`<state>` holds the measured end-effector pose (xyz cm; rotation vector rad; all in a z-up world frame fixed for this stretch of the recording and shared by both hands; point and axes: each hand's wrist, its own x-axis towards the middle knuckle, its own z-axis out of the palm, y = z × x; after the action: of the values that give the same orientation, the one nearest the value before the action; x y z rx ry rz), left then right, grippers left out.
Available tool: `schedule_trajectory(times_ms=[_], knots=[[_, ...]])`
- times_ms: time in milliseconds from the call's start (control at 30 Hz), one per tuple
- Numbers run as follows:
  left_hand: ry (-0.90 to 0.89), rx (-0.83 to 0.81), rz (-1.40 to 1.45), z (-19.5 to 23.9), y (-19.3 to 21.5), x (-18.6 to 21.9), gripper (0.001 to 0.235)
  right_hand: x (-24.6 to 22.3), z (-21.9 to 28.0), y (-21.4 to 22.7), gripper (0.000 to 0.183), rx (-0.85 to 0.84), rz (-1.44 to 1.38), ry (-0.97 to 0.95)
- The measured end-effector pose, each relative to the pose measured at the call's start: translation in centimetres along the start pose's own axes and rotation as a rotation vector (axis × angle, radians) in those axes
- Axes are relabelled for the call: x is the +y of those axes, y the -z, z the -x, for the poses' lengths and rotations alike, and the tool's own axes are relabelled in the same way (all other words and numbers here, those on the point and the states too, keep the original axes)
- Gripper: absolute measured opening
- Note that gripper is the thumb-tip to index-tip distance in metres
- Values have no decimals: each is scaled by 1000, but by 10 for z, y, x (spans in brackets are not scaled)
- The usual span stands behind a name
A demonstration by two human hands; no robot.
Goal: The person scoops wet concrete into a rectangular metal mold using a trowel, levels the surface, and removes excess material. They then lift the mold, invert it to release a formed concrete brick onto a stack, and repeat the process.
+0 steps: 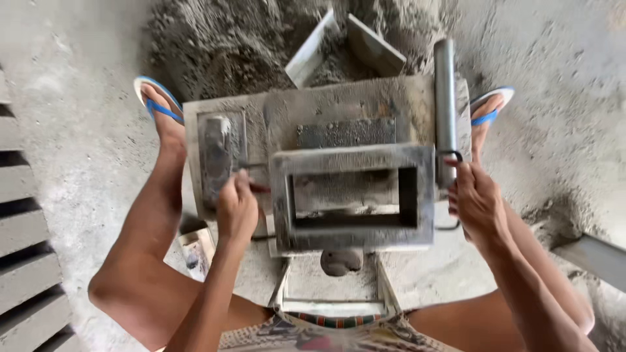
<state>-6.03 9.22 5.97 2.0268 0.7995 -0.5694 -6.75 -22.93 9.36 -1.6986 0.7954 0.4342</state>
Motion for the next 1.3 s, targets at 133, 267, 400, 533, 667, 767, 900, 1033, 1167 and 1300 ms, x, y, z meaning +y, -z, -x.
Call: schedule_trajectory(times_ms=[133, 267, 400, 533, 667, 767, 900, 1033, 1167, 1300], knots=[[-182, 132, 54, -56, -13, 22, 43, -10, -52, -7, 34, 70, 3, 214], [-173, 170, 65, -82, -26, 31, 43, 0, -101, -8, 29, 282, 299, 325], [-181, 131, 73, -98, -29, 26, 46, -10, -104, -14, 29, 333, 471, 288], [-170, 72, -134, -109, -10, 44, 43, -5, -129, 6, 35, 245, 673, 109], [-309, -121, -281, -172, -11, 125, 39, -76, -183, 7, 23, 266, 919, 351], [-282, -309, -430, -252, -58, 164, 44, -126, -226, -46, 23, 71, 871, 396], [-323, -326, -637, -308, -134, 164, 44, -109, -310, -95, 31, -86, 1040, 281], [-388, -368, -591, -327, -159, 150, 31, -62, -374, -106, 28, -155, 1046, 242], [-495, -399, -635, -309, -87, 154, 29, -96, -354, -97, 14, -126, 1152, 215], [-454, -392, -732, -349, -50, 89, 27, -78, -364, -95, 16, -215, 1259, 223]])
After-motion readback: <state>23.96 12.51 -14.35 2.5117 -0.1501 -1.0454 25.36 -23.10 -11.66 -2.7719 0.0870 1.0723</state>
